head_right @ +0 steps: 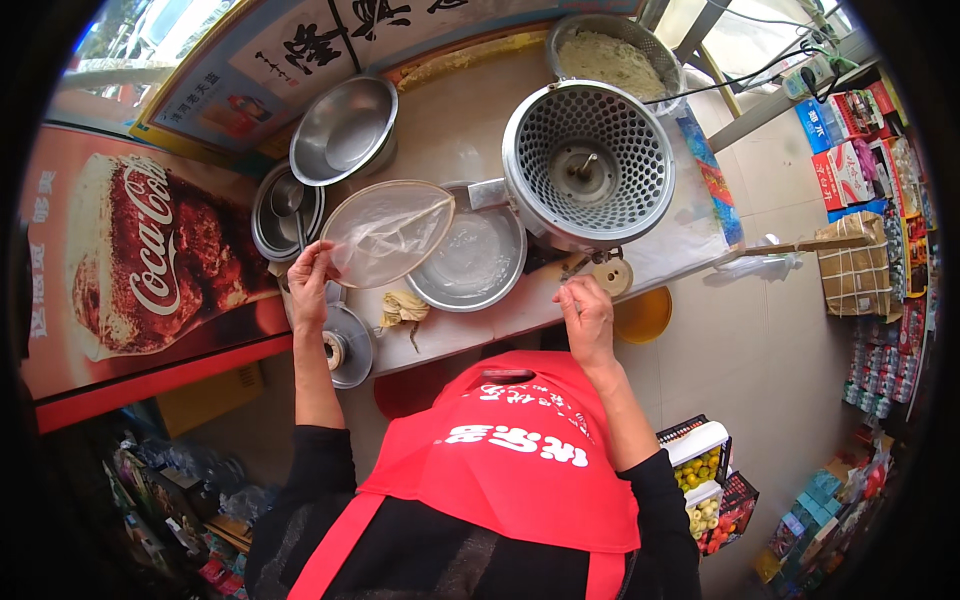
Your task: The person assembles a food processor by placing a plastic bag into the grinding chamber, inserting the grinding disc, and securing the lid. They then use a wrench to tighten the central nut and clean the exterior of the machine with a blue cloth.
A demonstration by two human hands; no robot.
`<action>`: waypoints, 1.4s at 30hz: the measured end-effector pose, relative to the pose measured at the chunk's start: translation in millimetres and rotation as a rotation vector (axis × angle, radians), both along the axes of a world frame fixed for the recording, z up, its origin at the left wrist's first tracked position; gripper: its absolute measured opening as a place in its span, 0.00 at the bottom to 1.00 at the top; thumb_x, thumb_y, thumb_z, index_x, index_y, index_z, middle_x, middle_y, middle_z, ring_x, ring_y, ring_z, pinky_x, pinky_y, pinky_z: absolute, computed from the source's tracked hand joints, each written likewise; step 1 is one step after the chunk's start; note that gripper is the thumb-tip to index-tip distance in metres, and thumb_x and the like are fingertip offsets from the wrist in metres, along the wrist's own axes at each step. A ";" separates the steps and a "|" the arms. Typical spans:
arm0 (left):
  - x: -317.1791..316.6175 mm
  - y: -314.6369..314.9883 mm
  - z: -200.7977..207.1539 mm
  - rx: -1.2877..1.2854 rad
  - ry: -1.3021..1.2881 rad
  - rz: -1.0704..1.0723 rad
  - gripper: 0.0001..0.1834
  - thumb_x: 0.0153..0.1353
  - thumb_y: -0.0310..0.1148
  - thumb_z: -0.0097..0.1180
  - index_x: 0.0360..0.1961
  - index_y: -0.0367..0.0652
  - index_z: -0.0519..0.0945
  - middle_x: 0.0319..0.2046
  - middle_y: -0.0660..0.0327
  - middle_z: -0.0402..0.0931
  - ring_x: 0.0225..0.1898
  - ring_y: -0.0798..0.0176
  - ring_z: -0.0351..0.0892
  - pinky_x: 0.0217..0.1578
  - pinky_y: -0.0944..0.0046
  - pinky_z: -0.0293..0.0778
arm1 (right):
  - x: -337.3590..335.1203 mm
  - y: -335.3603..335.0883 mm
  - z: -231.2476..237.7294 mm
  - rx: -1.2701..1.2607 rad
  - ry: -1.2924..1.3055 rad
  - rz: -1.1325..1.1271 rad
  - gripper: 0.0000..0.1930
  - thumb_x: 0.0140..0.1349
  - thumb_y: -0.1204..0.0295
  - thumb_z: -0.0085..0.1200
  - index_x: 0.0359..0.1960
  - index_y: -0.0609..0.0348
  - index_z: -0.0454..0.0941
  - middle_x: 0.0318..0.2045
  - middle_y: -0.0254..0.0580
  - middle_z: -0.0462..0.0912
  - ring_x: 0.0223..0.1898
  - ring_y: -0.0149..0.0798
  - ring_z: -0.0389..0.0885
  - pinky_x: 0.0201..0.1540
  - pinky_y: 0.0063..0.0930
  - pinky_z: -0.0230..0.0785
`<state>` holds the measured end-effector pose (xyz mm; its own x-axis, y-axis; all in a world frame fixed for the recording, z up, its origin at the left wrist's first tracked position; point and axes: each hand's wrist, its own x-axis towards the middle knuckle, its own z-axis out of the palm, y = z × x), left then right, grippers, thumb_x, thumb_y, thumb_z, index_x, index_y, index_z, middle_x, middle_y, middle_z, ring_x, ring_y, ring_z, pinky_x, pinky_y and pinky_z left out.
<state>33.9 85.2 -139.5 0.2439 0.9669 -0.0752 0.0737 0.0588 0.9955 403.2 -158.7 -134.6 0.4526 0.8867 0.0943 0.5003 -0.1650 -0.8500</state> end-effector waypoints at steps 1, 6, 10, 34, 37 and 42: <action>-5.5 1.5 8.3 -0.021 -0.036 0.002 0.10 0.72 0.32 0.55 0.48 0.37 0.82 0.32 0.64 0.82 0.26 0.75 0.76 0.31 0.72 0.76 | -1.8 0.4 -0.1 0.009 -0.005 0.006 0.12 0.68 0.69 0.54 0.28 0.64 0.79 0.32 0.47 0.78 0.36 0.47 0.78 0.41 0.37 0.69; -19.8 4.1 37.2 -0.071 -0.197 0.014 0.12 0.72 0.33 0.55 0.51 0.37 0.80 0.37 0.58 0.85 0.28 0.70 0.81 0.33 0.69 0.80 | -8.6 2.5 2.7 0.038 0.009 0.030 0.13 0.69 0.69 0.54 0.28 0.64 0.80 0.32 0.47 0.78 0.35 0.47 0.78 0.40 0.37 0.70; -13.9 0.9 56.4 -0.036 -0.212 -0.008 0.13 0.72 0.33 0.55 0.51 0.37 0.80 0.41 0.55 0.86 0.29 0.70 0.82 0.34 0.68 0.80 | -16.7 14.1 10.6 0.018 0.114 0.112 0.14 0.70 0.67 0.53 0.29 0.65 0.80 0.31 0.46 0.78 0.35 0.44 0.78 0.40 0.34 0.70; 41.1 -82.4 -35.3 -0.442 -0.633 0.287 0.33 0.74 0.50 0.48 0.72 0.45 0.62 0.65 0.54 0.67 0.65 0.54 0.66 0.65 0.54 0.64 | -82.2 94.5 -2.0 -0.048 1.557 0.186 0.28 0.70 0.79 0.45 0.72 0.49 0.59 0.34 0.35 0.81 0.29 0.25 0.76 0.32 0.18 0.72; 54.0 -96.1 -35.0 -0.787 -0.954 -0.035 0.32 0.71 0.48 0.54 0.70 0.44 0.66 0.58 0.54 0.74 0.58 0.55 0.75 0.60 0.54 0.72 | -86.3 88.0 -4.2 -0.049 1.527 0.197 0.29 0.72 0.77 0.45 0.73 0.48 0.57 0.33 0.34 0.81 0.28 0.24 0.76 0.32 0.18 0.69; 70.3 -95.1 -26.5 -0.583 -0.669 -0.338 0.26 0.67 0.45 0.58 0.60 0.42 0.74 0.52 0.56 0.77 0.52 0.57 0.79 0.52 0.58 0.77 | -83.4 80.0 -5.0 0.013 1.465 0.191 0.28 0.73 0.76 0.46 0.73 0.48 0.58 0.33 0.32 0.81 0.28 0.23 0.75 0.32 0.17 0.67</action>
<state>104.2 -9.9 -166.0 0.6713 0.6913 -0.2675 -0.3971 0.6400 0.6578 319.9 -78.7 -139.6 0.0282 0.9453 -0.3249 -0.7734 -0.1853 -0.6062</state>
